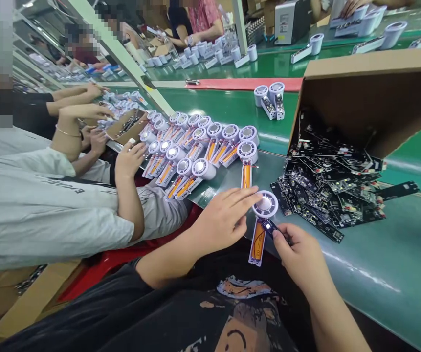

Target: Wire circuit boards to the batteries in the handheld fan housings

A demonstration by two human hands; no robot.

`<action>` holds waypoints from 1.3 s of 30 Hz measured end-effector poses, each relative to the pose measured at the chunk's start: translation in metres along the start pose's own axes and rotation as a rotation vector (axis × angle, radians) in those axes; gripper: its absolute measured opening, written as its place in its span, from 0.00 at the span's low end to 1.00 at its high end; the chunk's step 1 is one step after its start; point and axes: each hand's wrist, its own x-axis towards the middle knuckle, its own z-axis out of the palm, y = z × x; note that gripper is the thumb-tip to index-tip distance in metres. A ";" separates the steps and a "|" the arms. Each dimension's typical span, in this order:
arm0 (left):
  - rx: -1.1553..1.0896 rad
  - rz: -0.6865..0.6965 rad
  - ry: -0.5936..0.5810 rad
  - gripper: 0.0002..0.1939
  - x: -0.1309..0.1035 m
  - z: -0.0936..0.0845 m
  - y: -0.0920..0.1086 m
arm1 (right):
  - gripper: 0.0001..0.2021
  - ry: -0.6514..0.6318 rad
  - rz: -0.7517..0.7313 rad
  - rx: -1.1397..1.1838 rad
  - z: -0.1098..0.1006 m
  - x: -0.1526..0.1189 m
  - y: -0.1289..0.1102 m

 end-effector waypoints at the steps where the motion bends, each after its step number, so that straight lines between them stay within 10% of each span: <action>1: 0.049 0.079 -0.034 0.29 0.006 0.000 -0.004 | 0.18 0.005 0.005 0.008 0.000 -0.001 0.000; 5: 0.167 0.328 -0.164 0.29 0.025 0.006 -0.014 | 0.15 0.056 -0.029 0.002 0.000 -0.007 0.000; 15: 0.042 0.012 -0.115 0.23 0.016 0.017 0.002 | 0.13 0.152 -0.130 -0.297 -0.017 -0.021 -0.017; 39: -0.054 -0.042 -0.058 0.22 0.010 0.028 0.004 | 0.15 0.101 -0.067 -0.369 -0.022 -0.002 -0.030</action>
